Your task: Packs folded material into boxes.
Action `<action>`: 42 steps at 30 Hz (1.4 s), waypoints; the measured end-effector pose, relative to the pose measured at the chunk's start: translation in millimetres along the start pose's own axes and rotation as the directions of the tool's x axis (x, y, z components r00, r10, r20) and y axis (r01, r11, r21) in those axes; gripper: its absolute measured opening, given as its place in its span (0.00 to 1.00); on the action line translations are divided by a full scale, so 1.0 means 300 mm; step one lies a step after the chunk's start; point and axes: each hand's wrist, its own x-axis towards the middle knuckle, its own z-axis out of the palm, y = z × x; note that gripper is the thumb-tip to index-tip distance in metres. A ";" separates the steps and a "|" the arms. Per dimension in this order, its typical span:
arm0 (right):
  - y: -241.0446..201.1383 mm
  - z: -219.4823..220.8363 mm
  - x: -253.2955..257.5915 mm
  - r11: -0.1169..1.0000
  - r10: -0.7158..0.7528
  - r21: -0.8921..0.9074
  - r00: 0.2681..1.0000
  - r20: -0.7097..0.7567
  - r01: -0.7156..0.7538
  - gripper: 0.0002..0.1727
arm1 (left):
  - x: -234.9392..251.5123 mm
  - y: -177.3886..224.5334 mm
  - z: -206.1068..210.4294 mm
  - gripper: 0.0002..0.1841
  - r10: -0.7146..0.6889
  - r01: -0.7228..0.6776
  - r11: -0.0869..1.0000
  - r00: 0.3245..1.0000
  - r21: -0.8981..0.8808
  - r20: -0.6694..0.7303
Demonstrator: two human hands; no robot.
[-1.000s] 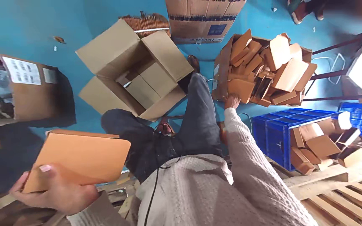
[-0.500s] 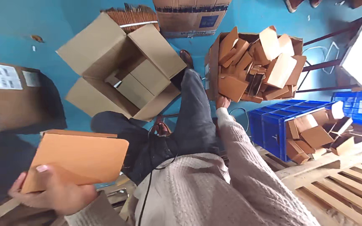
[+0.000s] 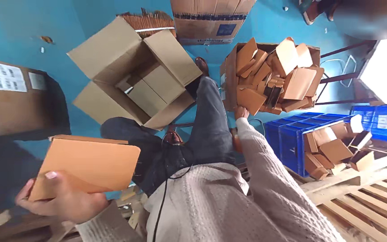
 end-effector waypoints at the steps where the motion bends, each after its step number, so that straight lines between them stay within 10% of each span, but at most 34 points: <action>1: 0.004 -0.004 0.005 1.000 0.000 0.017 1.000 0.007 0.000 0.27 | -0.002 0.002 0.010 0.29 -0.005 0.005 1.000 1.000 0.004 -0.004; 19: 0.006 0.135 -0.165 0.948 -0.060 0.306 0.992 -0.115 0.093 0.37 | 0.000 -0.168 0.442 0.26 -0.286 0.299 0.954 0.910 0.004 0.300; 25: -0.027 0.021 -0.304 0.673 -0.098 0.687 0.953 -0.286 0.275 0.32 | -0.012 -0.122 0.448 0.23 -0.041 0.051 0.999 0.883 -0.008 0.468; 29: -0.090 -0.126 -0.356 0.543 -0.272 0.652 0.845 -0.461 0.530 0.31 | -0.001 -0.139 0.403 0.22 0.112 -0.102 0.994 0.858 -0.047 0.502; 33: -0.288 -0.365 -0.499 0.300 -0.584 0.640 0.667 -0.462 0.707 0.34 | -0.042 -0.057 0.363 0.20 0.055 0.036 0.990 0.779 -0.133 0.624; 38: -0.537 -0.441 -0.735 0.228 -0.923 0.832 0.386 0.018 0.506 0.51 | -0.026 0.005 0.358 0.21 -0.340 0.445 0.865 0.860 -0.232 0.382; 42: -0.596 -0.368 -0.801 0.136 -0.902 0.920 0.429 -0.039 0.369 0.51 | 0.000 -0.044 0.325 0.19 -0.466 0.626 0.629 0.778 -0.461 0.420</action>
